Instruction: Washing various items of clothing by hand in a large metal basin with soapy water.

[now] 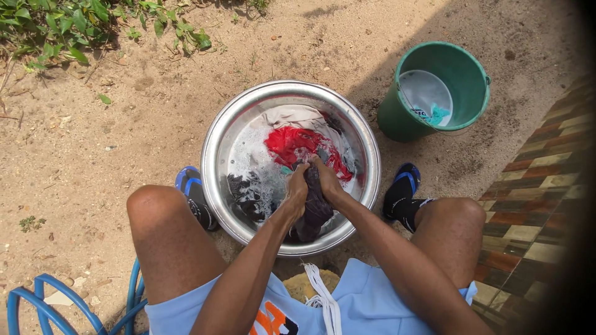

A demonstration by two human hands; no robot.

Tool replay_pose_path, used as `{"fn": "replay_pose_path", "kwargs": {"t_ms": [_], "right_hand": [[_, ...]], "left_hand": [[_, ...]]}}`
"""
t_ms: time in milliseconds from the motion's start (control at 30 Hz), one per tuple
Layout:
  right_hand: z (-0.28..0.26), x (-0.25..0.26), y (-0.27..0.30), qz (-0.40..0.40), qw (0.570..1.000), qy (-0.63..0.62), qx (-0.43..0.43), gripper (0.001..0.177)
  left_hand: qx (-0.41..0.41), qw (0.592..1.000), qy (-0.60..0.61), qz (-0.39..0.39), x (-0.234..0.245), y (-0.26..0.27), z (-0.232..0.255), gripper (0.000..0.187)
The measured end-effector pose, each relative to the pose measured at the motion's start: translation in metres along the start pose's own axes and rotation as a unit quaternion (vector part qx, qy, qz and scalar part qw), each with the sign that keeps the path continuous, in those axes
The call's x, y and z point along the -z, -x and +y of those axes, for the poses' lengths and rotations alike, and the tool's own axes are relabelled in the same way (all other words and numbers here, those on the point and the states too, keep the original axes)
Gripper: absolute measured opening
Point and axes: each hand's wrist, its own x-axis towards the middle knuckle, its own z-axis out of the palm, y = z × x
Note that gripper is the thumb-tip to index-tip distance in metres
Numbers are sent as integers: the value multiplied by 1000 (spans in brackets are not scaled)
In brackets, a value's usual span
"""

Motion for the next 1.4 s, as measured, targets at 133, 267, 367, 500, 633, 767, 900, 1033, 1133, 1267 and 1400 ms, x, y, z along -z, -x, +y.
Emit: {"fn": "replay_pose_path", "kwargs": {"t_ms": [133, 267, 367, 500, 633, 767, 900, 1033, 1133, 1267, 1400], "right_hand": [[8, 14, 6, -166, 874, -457, -13, 44], [-30, 60, 22, 40, 985, -107, 130, 55], [-58, 84, 34, 85, 962, -119, 230, 54], [-70, 94, 41, 69, 970, -75, 220, 58], [-83, 101, 43, 116, 933, -122, 318, 53], [-83, 105, 33, 171, 925, -88, 327, 55], [-42, 94, -19, 189, 959, -67, 198, 59], [-54, 102, -5, 96, 935, -341, 16, 42], [-71, 98, 19, 36, 875, -468, -120, 38], [-28, 14, 22, 35, 868, -472, -149, 58], [-77, 13, 137, 106, 965, -201, 128, 55]], "left_hand": [[-64, 991, -70, -91, -1, 19, 21, 43], [-259, 895, -360, -48, 2, 61, 51, 56], [-306, 865, -397, -21, 9, 92, 71, 57], [-349, 833, -430, -16, 19, 105, 84, 55], [-504, 781, -368, 4, 25, 118, 93, 45], [-390, 833, -393, 4, 37, 146, 127, 48], [-334, 830, -445, 36, 66, 106, 125, 53], [-334, 799, -500, 17, 55, 91, 98, 55], [-263, 807, -527, -43, 38, 85, 81, 69], [45, 956, -230, -179, 18, 47, 41, 85], [144, 895, 197, -373, 39, -115, -68, 73]]}}
